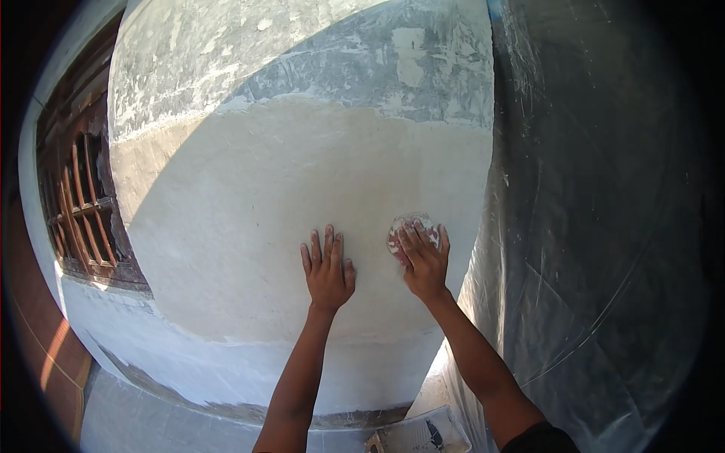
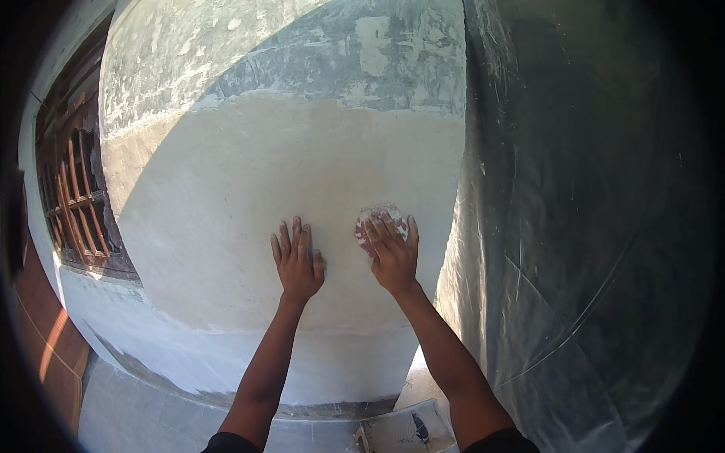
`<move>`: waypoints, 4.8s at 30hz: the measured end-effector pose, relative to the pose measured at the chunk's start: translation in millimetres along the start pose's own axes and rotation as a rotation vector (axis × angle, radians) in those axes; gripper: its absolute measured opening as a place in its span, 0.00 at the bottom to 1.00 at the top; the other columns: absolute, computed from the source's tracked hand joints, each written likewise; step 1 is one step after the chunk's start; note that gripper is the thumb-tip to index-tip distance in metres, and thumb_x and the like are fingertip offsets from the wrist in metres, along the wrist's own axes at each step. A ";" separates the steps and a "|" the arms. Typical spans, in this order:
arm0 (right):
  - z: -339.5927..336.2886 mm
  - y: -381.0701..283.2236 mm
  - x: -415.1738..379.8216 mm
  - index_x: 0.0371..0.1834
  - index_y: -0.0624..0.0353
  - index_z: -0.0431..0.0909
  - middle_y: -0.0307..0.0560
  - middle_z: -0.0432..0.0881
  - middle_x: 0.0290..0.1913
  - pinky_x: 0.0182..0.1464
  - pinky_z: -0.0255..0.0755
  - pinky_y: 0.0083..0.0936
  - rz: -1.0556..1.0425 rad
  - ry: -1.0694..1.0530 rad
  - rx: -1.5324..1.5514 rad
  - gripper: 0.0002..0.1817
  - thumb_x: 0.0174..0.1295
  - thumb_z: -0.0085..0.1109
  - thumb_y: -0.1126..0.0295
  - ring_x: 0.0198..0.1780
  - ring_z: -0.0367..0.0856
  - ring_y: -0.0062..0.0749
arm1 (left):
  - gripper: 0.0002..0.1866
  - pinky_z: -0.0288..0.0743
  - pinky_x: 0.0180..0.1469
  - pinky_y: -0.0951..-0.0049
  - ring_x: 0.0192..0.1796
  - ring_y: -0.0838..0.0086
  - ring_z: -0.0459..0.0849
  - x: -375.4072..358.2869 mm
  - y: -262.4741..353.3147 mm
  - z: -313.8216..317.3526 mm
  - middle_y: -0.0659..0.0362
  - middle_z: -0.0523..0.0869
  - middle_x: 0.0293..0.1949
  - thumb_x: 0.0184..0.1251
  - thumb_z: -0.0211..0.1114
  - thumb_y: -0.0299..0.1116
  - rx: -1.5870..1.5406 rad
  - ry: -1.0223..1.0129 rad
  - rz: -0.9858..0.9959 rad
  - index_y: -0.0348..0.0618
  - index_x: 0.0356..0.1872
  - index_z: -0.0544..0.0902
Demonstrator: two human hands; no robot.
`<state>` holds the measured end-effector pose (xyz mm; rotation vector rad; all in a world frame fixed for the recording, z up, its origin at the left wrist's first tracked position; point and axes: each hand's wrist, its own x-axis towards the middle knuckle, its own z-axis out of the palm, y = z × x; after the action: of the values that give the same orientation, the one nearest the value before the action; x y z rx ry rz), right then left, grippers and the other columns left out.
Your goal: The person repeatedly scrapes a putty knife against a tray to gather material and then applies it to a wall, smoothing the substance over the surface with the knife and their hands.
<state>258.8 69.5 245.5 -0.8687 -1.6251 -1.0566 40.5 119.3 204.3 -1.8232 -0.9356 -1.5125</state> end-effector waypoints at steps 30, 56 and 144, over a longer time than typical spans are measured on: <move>-22.2 -31.9 76.7 0.50 0.62 0.81 0.40 0.83 0.44 0.49 0.78 0.25 1.326 0.727 1.340 0.14 0.61 0.65 0.83 0.44 0.82 0.28 | 0.27 0.44 0.81 0.44 0.81 0.52 0.60 -6.3 -2.1 3.1 0.54 0.70 0.76 0.73 0.51 0.37 0.039 0.042 -0.002 0.41 0.71 0.75; -30.0 -33.1 19.0 0.63 0.53 0.81 0.42 0.83 0.62 0.60 0.64 0.47 -0.079 0.048 -0.018 0.28 0.55 0.67 0.75 0.63 0.78 0.41 | 0.27 0.46 0.81 0.44 0.80 0.51 0.62 -10.6 -3.0 4.6 0.53 0.72 0.76 0.72 0.51 0.37 0.057 0.046 -0.001 0.41 0.71 0.75; -127.7 -137.0 -696.2 0.39 0.58 0.85 0.44 0.87 0.50 0.50 0.67 0.44 0.963 -1.291 0.143 0.12 0.50 0.63 0.80 0.53 0.81 0.43 | 0.33 0.38 0.77 0.28 0.81 0.28 0.37 -685.4 299.3 -88.5 0.33 0.44 0.81 0.75 0.49 0.35 -0.252 -1.269 -0.861 0.30 0.77 0.56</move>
<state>367.2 -137.0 -436.7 -2.1542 -1.7613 0.4543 159.0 -227.1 -453.8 -2.7682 -2.4161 -0.6510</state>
